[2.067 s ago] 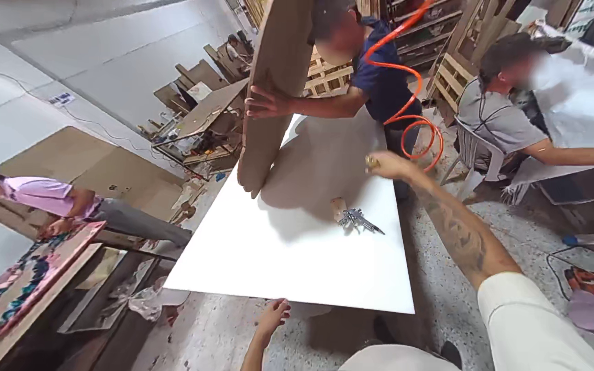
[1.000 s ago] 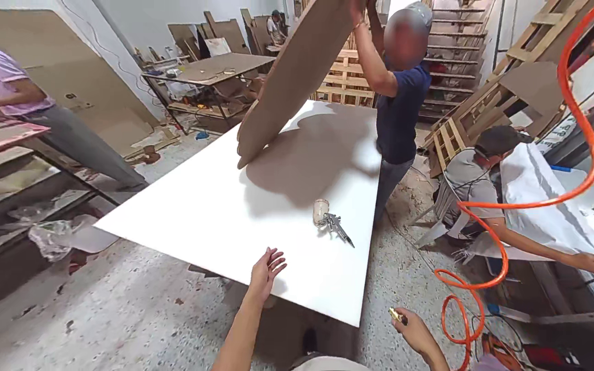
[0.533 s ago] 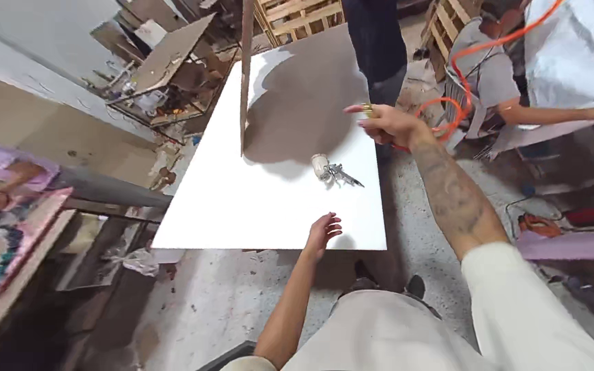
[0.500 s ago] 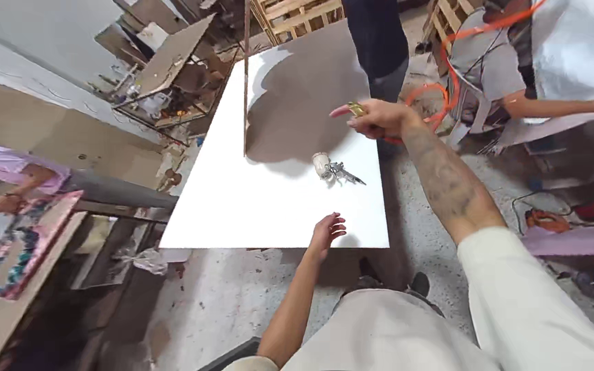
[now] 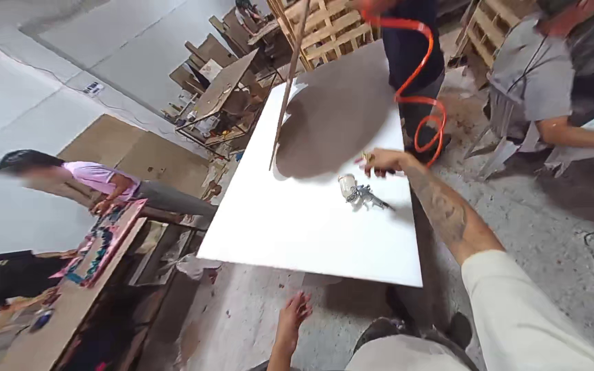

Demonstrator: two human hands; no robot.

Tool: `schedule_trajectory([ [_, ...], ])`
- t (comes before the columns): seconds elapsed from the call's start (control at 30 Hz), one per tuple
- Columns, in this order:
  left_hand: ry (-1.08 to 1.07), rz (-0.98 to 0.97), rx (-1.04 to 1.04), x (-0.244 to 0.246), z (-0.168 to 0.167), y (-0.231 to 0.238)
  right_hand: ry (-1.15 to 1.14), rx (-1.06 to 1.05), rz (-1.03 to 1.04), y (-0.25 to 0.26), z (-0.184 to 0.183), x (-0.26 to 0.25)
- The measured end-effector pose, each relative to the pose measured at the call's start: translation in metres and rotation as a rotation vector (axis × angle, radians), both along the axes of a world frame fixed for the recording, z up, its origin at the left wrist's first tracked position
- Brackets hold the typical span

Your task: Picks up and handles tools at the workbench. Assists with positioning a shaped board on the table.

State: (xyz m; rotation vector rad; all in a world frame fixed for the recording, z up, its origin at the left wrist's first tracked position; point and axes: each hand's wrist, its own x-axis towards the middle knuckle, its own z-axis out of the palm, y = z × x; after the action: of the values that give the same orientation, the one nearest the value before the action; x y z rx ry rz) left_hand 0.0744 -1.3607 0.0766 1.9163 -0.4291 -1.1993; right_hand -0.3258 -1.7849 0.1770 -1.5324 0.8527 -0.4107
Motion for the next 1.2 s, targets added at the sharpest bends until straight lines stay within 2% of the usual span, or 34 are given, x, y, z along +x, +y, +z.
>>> schedule_trajectory([
  [0.1,0.096,0.019,-0.013,0.001,-0.011,-0.003,-0.098,0.074,0.078,0.018,0.007,-0.012],
  [0.2,0.068,-0.171,-0.175,0.013,0.023,-0.058,-0.129,-0.033,0.036,0.013,0.064,-0.023],
  [0.3,-0.159,-0.207,-0.468,0.022,0.099,-0.161,0.053,-0.271,-0.043,0.004,0.145,-0.035],
  [0.37,-0.321,-0.262,-0.694,0.011,0.175,-0.223,0.189,-0.459,-0.126,0.013,0.212,-0.035],
  [0.43,-0.452,-0.384,-0.992,-0.010,0.248,-0.263,0.205,-0.644,-0.257,0.039,0.266,-0.037],
  [0.47,-0.500,-0.433,-1.144,-0.021,0.272,-0.274,0.177,-0.753,-0.342,0.059,0.279,-0.042],
  [0.53,-0.565,-0.500,-1.382,-0.049,0.291,-0.285,0.081,-1.038,-0.541,0.100,0.274,-0.060],
  [0.57,-0.563,-0.511,-1.442,-0.064,0.282,-0.284,0.000,-1.136,-0.620,0.120,0.252,-0.071],
  [0.6,-0.543,-0.514,-1.441,-0.077,0.255,-0.279,-0.099,-1.146,-0.668,0.138,0.214,-0.080],
  [0.63,-0.513,-0.516,-1.380,-0.089,0.213,-0.273,-0.184,-1.068,-0.700,0.150,0.164,-0.087],
  [0.67,-0.484,-0.529,-1.229,-0.099,0.160,-0.265,-0.158,-0.890,-0.706,0.160,0.105,-0.093],
  [0.73,-0.400,-0.562,-0.739,-0.117,0.039,-0.222,0.216,-0.279,-0.601,0.196,-0.027,-0.112],
  [0.77,-0.356,-0.577,-0.544,-0.118,-0.005,-0.195,0.330,-0.034,-0.564,0.217,-0.083,-0.121],
  [0.8,-0.340,-0.576,-0.469,-0.115,-0.023,-0.197,0.362,0.074,-0.601,0.218,-0.110,-0.130],
  [0.83,-0.330,-0.546,-0.471,-0.113,-0.024,-0.210,0.362,0.083,-0.659,0.206,-0.108,-0.143],
  [0.9,-0.337,-0.456,-0.549,-0.099,0.010,-0.234,0.275,-0.022,-0.773,0.187,-0.060,-0.157],
  [1.0,-0.292,-0.267,-0.846,-0.082,0.111,-0.297,-0.059,-0.185,-0.923,0.144,0.059,-0.163],
  [1.07,-0.273,-0.185,-1.014,-0.078,0.165,-0.317,-0.297,-0.224,-0.942,0.134,0.113,-0.162],
  [1.13,-0.277,-0.146,-1.083,-0.072,0.181,-0.315,-0.420,-0.170,-0.890,0.139,0.130,-0.157],
  [1.2,-0.320,-0.136,-1.065,-0.065,0.165,-0.307,-0.426,-0.102,-0.845,0.147,0.119,-0.150],
])
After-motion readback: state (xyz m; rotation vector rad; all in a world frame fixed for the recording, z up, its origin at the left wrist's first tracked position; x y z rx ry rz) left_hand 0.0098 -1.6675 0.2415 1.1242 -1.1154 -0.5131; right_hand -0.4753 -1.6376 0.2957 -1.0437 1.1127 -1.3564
